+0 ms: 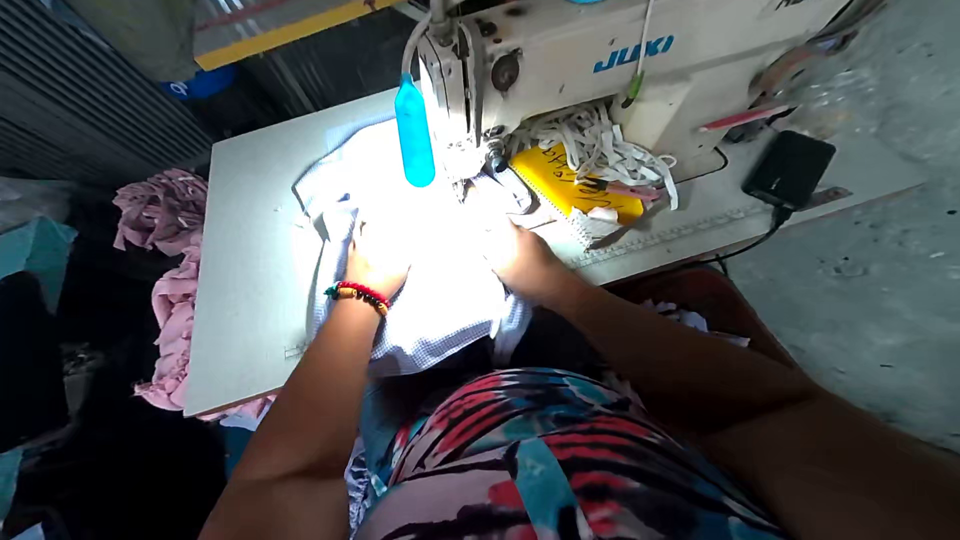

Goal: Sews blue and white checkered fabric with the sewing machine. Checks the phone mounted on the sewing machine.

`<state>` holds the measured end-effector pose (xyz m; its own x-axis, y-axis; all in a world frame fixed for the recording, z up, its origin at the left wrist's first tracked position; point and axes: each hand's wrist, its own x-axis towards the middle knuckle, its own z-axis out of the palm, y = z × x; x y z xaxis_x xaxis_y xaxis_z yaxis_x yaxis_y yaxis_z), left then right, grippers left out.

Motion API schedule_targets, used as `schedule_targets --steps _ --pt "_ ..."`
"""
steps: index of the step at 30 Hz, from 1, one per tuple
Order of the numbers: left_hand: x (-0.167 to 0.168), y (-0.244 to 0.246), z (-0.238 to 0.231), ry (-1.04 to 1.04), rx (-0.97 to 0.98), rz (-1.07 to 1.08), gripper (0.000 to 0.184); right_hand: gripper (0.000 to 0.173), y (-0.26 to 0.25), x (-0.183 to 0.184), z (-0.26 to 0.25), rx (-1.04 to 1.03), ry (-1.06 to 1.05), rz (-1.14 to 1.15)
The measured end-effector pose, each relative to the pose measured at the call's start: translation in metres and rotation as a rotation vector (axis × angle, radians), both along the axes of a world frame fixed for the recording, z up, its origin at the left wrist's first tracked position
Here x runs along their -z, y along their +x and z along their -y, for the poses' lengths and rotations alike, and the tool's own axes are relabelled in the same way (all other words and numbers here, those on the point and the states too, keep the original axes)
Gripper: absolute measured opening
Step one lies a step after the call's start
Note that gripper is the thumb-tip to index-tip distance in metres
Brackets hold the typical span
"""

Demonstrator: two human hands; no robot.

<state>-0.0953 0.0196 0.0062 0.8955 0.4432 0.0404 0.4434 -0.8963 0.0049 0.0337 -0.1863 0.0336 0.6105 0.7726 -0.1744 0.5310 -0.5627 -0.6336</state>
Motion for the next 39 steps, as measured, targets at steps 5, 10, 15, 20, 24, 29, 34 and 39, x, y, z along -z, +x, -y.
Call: schedule_targets --steps 5,10,15,20,24,29,34,39 --pt "-0.006 0.033 0.083 -0.595 -0.138 0.316 0.031 0.016 0.027 -0.013 0.072 -0.347 0.009 -0.043" --pt "-0.001 0.043 0.091 -0.527 -0.179 0.211 0.051 0.019 0.080 -0.024 0.094 -0.001 -0.007 0.523" --pt "-0.010 0.064 0.098 -0.503 -0.282 0.150 0.059 0.019 0.000 -0.010 0.062 -0.048 0.113 0.525" --pt "-0.013 0.068 0.092 -0.570 -0.299 0.118 0.046 0.037 -0.018 0.021 0.050 -0.058 0.182 0.318" --pt "-0.024 0.052 0.086 -0.715 -0.289 0.241 0.042 0.049 -0.024 0.026 0.056 -0.110 0.222 0.315" --pt "-0.025 0.046 0.094 -1.340 -0.541 0.621 0.024 0.030 -0.023 0.011 0.056 -0.236 0.040 0.308" --pt "-0.008 0.032 0.095 -1.164 -0.479 0.621 0.025 0.042 0.006 0.022 0.070 -0.077 0.058 0.469" --pt "0.004 0.021 0.095 -0.755 -0.356 0.600 0.027 0.035 0.003 0.012 0.047 0.042 -0.011 0.408"
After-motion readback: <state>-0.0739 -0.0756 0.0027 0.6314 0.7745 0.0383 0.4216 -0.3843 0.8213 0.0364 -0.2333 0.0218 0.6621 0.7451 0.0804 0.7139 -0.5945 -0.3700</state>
